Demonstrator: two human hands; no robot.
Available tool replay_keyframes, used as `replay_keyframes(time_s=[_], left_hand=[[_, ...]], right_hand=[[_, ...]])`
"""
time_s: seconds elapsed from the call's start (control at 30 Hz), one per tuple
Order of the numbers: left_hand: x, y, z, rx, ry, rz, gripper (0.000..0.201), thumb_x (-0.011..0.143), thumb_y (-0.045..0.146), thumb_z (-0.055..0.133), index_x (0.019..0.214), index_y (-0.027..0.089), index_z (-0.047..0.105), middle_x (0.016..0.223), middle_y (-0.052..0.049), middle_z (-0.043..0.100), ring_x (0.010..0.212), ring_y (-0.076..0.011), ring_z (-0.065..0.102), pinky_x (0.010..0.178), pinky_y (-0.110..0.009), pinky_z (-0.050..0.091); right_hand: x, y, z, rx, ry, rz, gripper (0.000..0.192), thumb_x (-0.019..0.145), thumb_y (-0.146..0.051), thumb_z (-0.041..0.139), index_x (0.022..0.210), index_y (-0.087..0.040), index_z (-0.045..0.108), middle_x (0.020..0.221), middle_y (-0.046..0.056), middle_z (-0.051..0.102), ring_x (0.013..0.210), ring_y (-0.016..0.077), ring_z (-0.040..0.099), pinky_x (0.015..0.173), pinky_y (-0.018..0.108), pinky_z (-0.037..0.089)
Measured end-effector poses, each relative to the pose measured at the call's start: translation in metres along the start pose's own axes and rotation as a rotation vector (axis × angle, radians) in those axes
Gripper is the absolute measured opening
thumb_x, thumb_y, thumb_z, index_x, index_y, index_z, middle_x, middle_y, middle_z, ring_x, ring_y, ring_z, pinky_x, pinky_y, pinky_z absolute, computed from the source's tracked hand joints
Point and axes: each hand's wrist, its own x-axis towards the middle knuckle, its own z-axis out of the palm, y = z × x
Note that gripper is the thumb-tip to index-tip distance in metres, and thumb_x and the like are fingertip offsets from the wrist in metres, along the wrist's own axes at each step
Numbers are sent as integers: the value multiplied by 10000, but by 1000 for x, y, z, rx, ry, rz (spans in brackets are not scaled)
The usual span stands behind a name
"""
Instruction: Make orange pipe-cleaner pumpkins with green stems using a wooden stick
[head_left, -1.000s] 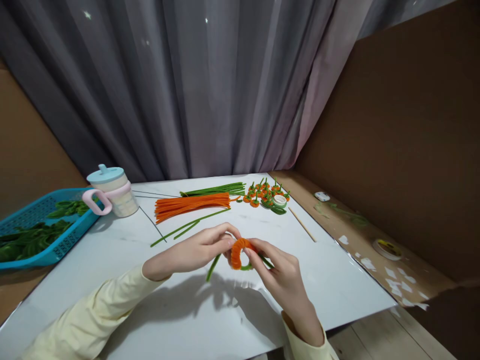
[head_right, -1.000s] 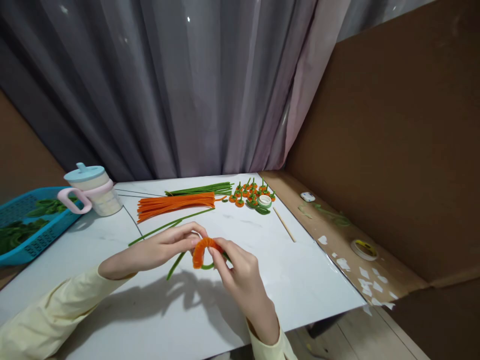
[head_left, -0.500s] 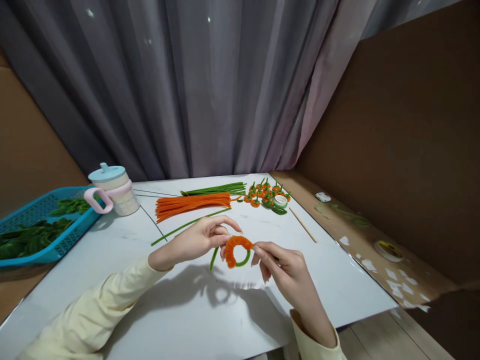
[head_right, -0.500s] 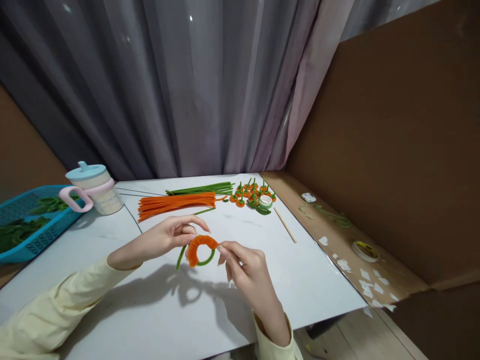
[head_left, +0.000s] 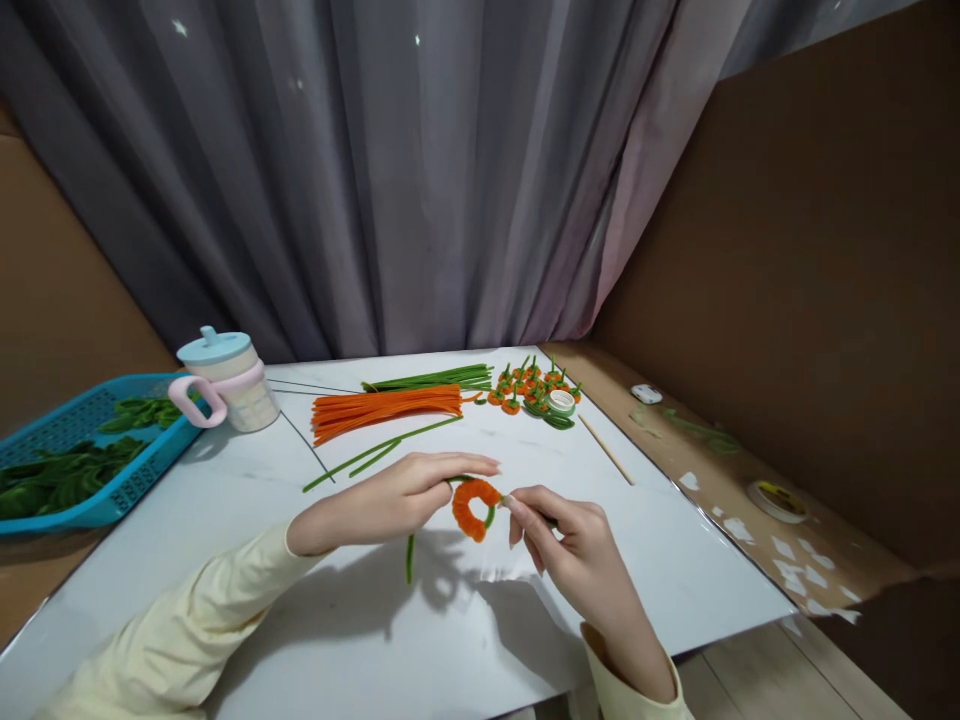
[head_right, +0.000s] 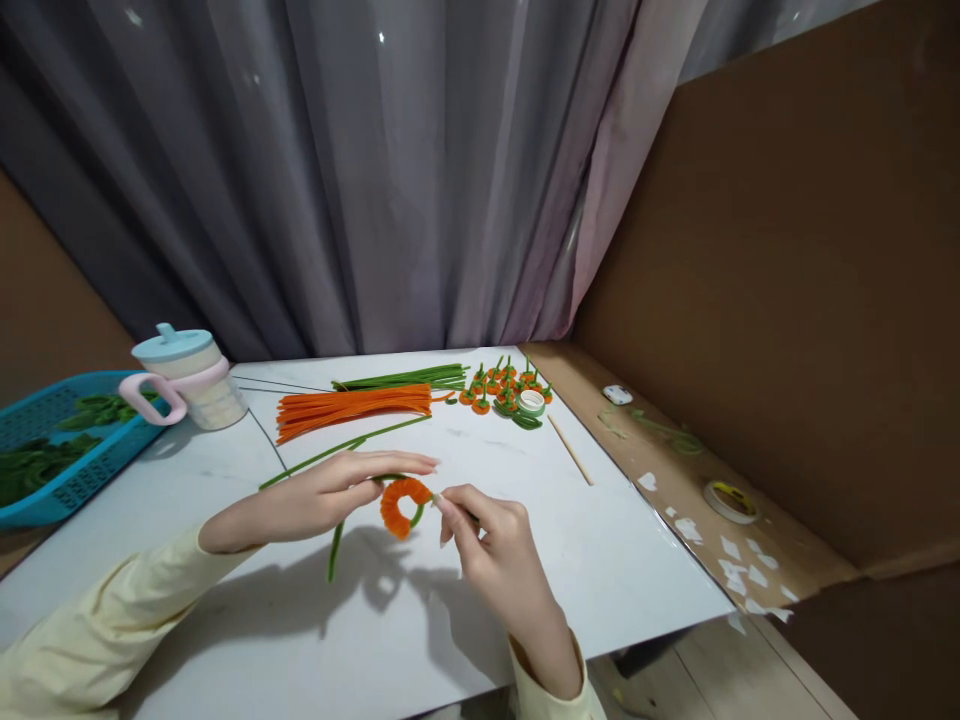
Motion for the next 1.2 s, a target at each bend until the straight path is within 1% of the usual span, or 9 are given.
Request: replay_keyframes(time_s=[0.17,0.27,0.37,0.47,0.53,0.6,0.8,1.03,1.2], left_hand=[[-4,11,-1,-59,-75,5,313,852,191,452,1105,183,637,1095,-40,662,1011,-221,580,877,-268,407],[-4,12,-1,-97,-101,-13,296,863,240,474,1120,161,599,1018,-52,675,895,-191,604,792,-252,434],[-3,8,5,8,-95,-42,253,800,131,482,1020,151,607,795,-13,679,680,-131,579,642,-206,425],[0,2,14,104,-81,-23,193,740,51,442,808,152,591,667,22,628,551,-89,503,543,-176,371],[2,-2,18,96,-51,-14,178,765,56,399,701,157,531,636,28,594,535,-80,479,532,-173,356],[4,-4,20,78,-5,-41,199,792,71,365,658,164,479,602,37,549,531,-80,458,535,-177,347],[6,2,17,23,96,-105,183,804,92,359,667,170,451,622,44,488,579,-91,433,565,-195,331],[5,5,14,-22,266,-132,163,809,114,359,714,177,475,648,40,489,612,-106,443,580,-209,333],[6,4,12,-10,222,-132,166,815,117,358,728,180,484,684,35,516,650,-108,467,609,-207,349]], right_hand=[[-1,2,4,-97,-11,-86,256,944,-271,409,785,-179,588,604,3,576,503,106,491,507,203,370],[-3,3,7,-154,-44,-144,231,942,-216,394,803,-179,575,594,-10,542,495,100,450,517,204,351],[-4,2,10,-160,-68,-200,217,938,-179,382,809,-175,557,590,-22,507,483,91,402,505,199,324],[-3,0,12,-152,-74,-209,214,940,-174,381,791,-176,535,586,-31,480,474,85,365,499,197,305],[-3,0,13,-154,-70,-189,210,942,-182,388,787,-178,530,582,-35,469,472,84,362,500,196,300],[-3,0,12,-153,-53,-168,207,943,-194,395,788,-178,531,575,-38,462,471,83,365,500,194,298],[-3,1,5,-127,-5,-129,223,940,-218,419,758,-175,540,552,-41,481,453,75,370,485,183,299],[-3,-3,4,-94,-25,-95,244,940,-237,427,726,-176,527,554,-40,490,452,71,380,488,180,308],[-5,-2,2,-114,-64,-63,261,951,-258,411,731,-181,530,569,-34,519,462,79,419,496,186,326]])
